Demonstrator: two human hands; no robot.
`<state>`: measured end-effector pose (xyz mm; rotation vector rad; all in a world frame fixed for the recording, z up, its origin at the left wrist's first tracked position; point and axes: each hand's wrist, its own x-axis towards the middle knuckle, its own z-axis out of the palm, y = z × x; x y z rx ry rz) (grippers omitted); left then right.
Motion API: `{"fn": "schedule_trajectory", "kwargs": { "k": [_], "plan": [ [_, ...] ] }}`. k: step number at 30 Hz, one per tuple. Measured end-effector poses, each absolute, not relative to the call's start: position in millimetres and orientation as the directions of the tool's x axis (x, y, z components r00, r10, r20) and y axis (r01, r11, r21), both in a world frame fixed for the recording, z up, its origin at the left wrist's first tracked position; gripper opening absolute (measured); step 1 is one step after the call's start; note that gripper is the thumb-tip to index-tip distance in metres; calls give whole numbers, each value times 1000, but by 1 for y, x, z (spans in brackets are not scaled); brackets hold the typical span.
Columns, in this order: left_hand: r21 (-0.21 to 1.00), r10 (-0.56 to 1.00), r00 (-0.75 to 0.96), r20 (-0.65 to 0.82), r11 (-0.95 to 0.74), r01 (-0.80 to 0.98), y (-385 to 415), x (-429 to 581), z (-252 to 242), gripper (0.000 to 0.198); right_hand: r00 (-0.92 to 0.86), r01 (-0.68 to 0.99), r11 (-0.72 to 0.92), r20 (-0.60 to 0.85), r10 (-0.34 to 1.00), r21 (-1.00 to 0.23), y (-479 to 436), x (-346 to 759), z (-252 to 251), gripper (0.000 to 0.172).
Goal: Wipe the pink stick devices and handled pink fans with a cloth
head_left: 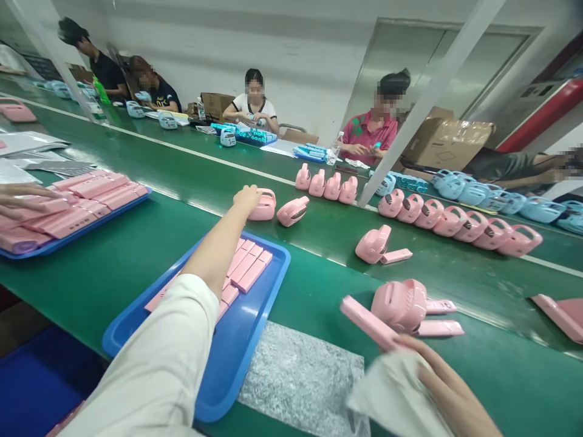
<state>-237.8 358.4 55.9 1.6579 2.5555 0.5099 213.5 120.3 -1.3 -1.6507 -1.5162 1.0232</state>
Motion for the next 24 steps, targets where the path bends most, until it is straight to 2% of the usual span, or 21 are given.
{"fn": "schedule_trajectory", "kwargs": {
  "k": [1, 2, 4, 7, 12, 15, 17, 21, 24],
  "plan": [
    [296, 902, -414, 123, 365, 883, 356, -239, 53, 38, -85, 420, -156, -210, 974, -894, 142, 191, -1, 40],
    [288, 905, -406, 124, 359, 888, 354, -239, 51, 39, -101, 368, -143, -192, 976, -919, 166, 166, -1, 37],
    [271, 911, -388, 141, 341, 900, 346, -236, 50, 41, -21, 319, -140, -155, 988, -937, 217, 115, -4, 30],
    [244, 928, -328, 178, 282, 928, 331, -230, 59, 31, 10, 289, -166, -170, 985, -943, 286, 53, -12, 22],
    [229, 942, -196, 273, 135, 964, 289, -223, 93, 35, 24, 216, -155, -154, 988, -964, 346, 13, -11, 30],
    [232, 946, -58, 319, -18, 972, 259, -215, 110, 37, 22, 171, -133, -132, 991, -976, 341, 17, -4, 27],
    [265, 925, 106, 365, -212, 941, 240, -204, 114, 39, 3, 130, -123, -124, 992, -984, 324, 29, -1, 31],
    [334, 764, 445, 466, -618, 711, 205, -170, 108, 35, -33, -4, -129, -129, 991, -992, 270, 74, -2, 50],
    [395, 709, 580, 402, -705, 589, 179, -136, 95, 30, 1, -92, -149, -150, 989, -985, 228, 113, -9, 59]
  ]
}}
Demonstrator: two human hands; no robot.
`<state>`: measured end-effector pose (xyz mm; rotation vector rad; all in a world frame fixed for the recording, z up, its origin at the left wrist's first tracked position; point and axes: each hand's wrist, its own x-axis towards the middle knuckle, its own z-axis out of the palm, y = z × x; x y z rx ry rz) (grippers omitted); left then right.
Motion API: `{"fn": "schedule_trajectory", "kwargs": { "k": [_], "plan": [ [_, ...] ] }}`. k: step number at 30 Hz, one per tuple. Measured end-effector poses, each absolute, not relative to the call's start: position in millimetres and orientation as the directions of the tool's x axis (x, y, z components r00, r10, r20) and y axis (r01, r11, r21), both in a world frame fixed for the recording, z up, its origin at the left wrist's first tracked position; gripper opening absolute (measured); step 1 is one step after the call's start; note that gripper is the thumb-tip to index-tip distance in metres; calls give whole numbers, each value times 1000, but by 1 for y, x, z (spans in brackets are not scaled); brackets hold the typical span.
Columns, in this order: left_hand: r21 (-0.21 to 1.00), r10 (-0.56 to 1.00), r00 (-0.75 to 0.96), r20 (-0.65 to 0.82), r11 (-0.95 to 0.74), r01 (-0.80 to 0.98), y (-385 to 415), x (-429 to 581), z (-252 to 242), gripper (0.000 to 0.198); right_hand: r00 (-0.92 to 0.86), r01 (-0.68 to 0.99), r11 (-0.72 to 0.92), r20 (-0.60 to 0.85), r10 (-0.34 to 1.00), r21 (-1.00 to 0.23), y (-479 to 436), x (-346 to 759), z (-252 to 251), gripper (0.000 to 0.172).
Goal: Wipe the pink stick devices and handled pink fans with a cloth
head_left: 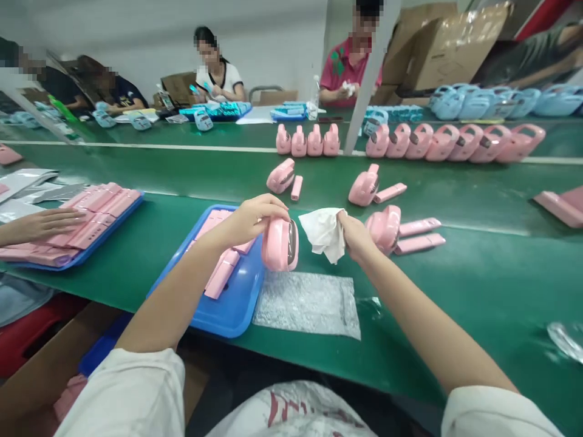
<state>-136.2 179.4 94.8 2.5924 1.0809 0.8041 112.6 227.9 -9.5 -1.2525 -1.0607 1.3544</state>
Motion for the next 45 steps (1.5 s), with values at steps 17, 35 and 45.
{"fn": "schedule_trajectory", "kwargs": {
  "k": [17, 35, 45],
  "plan": [
    [760, 915, 171, 367, -400, 513, 78, -46, -5, 63, -450, 79, 490, 407, 795, -868, 123, 155, -46, 37],
    [539, 735, 90, 672, -569, 621, 59, -20, -34, 23, -272, -119, 182, 209, 939, -976, 149, 180, -56, 46],
    [678, 760, 419, 497, -642, 359, 71, -45, -21, 24, -737, 8, 519, 346, 581, -855, 137, 183, -43, 87]
  ]
}}
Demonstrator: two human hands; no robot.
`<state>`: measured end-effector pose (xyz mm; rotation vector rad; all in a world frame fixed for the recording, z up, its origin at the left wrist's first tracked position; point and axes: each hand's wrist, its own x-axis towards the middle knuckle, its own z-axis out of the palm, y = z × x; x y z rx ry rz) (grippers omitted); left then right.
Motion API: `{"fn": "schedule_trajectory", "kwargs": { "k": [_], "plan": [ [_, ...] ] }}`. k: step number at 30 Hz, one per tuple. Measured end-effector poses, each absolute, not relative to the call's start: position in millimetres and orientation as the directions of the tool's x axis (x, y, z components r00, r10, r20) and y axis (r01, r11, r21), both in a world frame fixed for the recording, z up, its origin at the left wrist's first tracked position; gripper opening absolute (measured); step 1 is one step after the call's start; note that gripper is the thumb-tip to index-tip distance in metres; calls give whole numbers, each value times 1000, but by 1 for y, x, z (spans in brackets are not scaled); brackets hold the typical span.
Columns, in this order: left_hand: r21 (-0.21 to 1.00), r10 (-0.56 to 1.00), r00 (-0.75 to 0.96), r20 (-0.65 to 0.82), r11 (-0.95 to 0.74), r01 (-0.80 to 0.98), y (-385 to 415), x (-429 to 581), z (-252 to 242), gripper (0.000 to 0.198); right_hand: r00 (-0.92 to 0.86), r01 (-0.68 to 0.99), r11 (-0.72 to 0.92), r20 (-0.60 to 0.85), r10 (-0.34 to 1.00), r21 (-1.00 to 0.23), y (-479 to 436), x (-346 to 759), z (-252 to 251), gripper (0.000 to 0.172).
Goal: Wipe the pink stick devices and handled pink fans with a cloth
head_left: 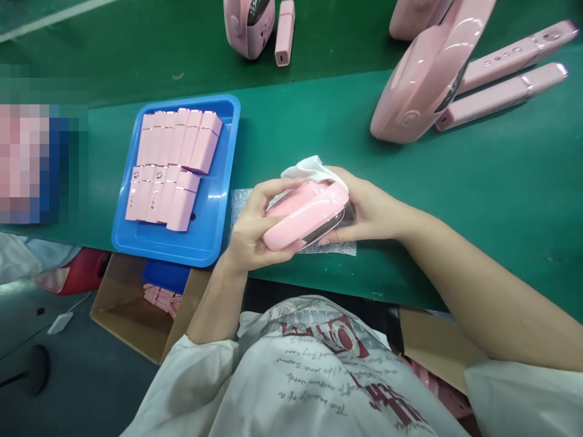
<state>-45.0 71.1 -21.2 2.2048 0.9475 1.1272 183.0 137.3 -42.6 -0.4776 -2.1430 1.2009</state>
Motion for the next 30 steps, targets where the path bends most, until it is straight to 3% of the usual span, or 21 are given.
{"fn": "schedule_trajectory", "kwargs": {
  "k": [4, 6, 11, 17, 24, 27, 30],
  "plan": [
    [668, 832, 324, 451, -555, 495, 60, -44, -34, 86, -732, 1, 532, 362, 577, -847, 136, 180, -45, 80],
    [694, 881, 282, 379, -473, 543, 56, -42, -40, 104, -732, 7, 534, 360, 579, -845, 136, 179, -46, 80],
    [724, 897, 286, 336, -440, 531, 55, -42, -40, 98, -717, 32, 483, 317, 621, -875, 133, 177, -48, 83],
    [656, 886, 266, 380, -461, 598, 59, -37, -26, 85, -683, 61, 402, 256, 685, -914, 132, 176, -46, 84],
    [587, 888, 241, 391, -443, 678, 63, -38, -27, 72, -659, 104, 442, 271, 701, -891, 135, 175, -50, 90],
    [608, 872, 236, 428, -472, 638, 64, -37, -30, 67, -662, 108, 437, 263, 702, -893, 135, 176, -53, 91],
    [671, 882, 228, 413, -464, 579, 63, -39, -32, 77, -673, 106, 449, 268, 689, -887, 134, 179, -53, 89]
  ]
}}
